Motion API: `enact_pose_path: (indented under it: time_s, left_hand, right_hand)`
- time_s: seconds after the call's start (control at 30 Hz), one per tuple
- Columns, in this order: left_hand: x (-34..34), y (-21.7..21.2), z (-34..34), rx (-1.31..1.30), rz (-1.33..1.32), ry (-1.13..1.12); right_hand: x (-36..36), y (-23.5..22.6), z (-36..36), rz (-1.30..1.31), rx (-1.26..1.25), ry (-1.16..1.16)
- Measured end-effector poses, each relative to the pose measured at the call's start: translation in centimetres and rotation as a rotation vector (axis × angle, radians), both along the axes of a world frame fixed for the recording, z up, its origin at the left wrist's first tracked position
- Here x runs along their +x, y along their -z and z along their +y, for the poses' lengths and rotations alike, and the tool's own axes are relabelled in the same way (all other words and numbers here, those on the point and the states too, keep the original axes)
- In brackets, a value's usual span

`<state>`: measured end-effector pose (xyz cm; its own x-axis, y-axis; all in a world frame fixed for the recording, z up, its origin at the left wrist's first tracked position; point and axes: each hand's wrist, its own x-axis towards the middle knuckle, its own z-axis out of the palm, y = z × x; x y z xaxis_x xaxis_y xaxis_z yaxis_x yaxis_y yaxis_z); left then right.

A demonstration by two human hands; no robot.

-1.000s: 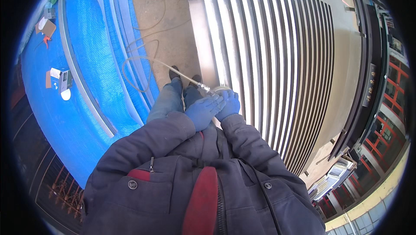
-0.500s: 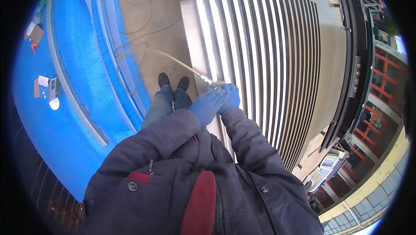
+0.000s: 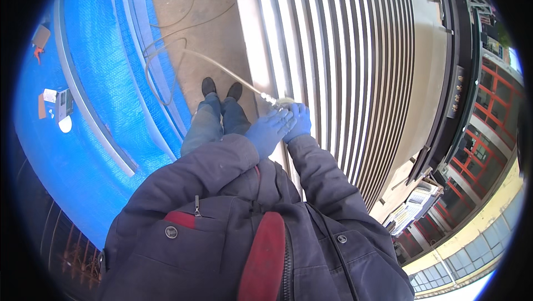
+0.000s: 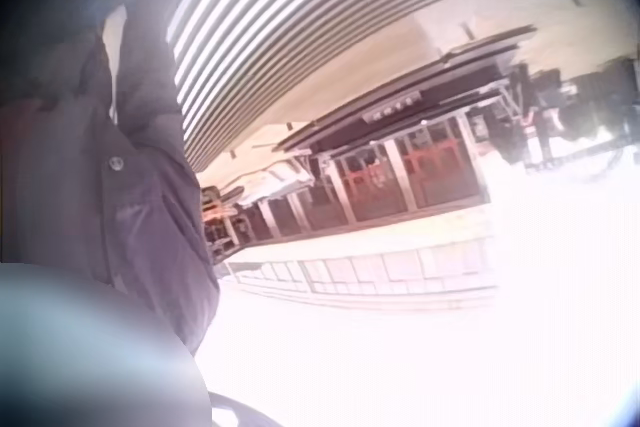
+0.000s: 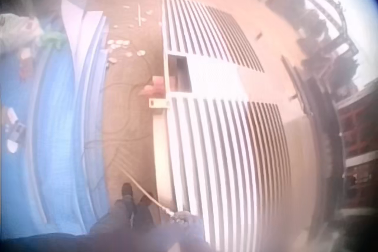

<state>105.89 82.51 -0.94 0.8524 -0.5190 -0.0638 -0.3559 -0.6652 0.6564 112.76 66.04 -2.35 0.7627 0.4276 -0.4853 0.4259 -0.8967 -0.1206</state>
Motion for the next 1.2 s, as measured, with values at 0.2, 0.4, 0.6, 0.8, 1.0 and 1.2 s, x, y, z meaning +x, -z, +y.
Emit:
enact_pose_path:
  time_s: [0.2,0.4,0.6,0.8,1.0,1.2]
  left_hand:
    - [1.4,1.6,0.6,-0.017,-0.099,-0.082]
    - [3.8,2.1,1.2,-0.05,-0.117,-0.111]
    - [-2.1,0.6,-2.4,-0.164,-0.062,-0.058]
    - [4.2,2.5,1.6,-0.014,-0.185,-0.162]
    - [9.4,3.0,4.4,0.012,-0.251,-0.236]
    - [-2.2,2.6,-3.4,0.081,-0.199,-0.202]
  right_hand:
    - [0.6,3.1,-0.7,-0.21,0.1,-0.112]
    - [3.8,2.2,1.5,-0.13,0.106,0.117]
    - [-3.1,-1.2,-2.0,-0.003,-0.082,-0.006]
    - [4.3,1.0,3.0,-0.15,0.109,-0.01]
    - [10.6,0.5,7.1,-0.107,0.1,0.017]
    - [-0.8,0.4,-1.3,-0.059,0.023,-0.033]
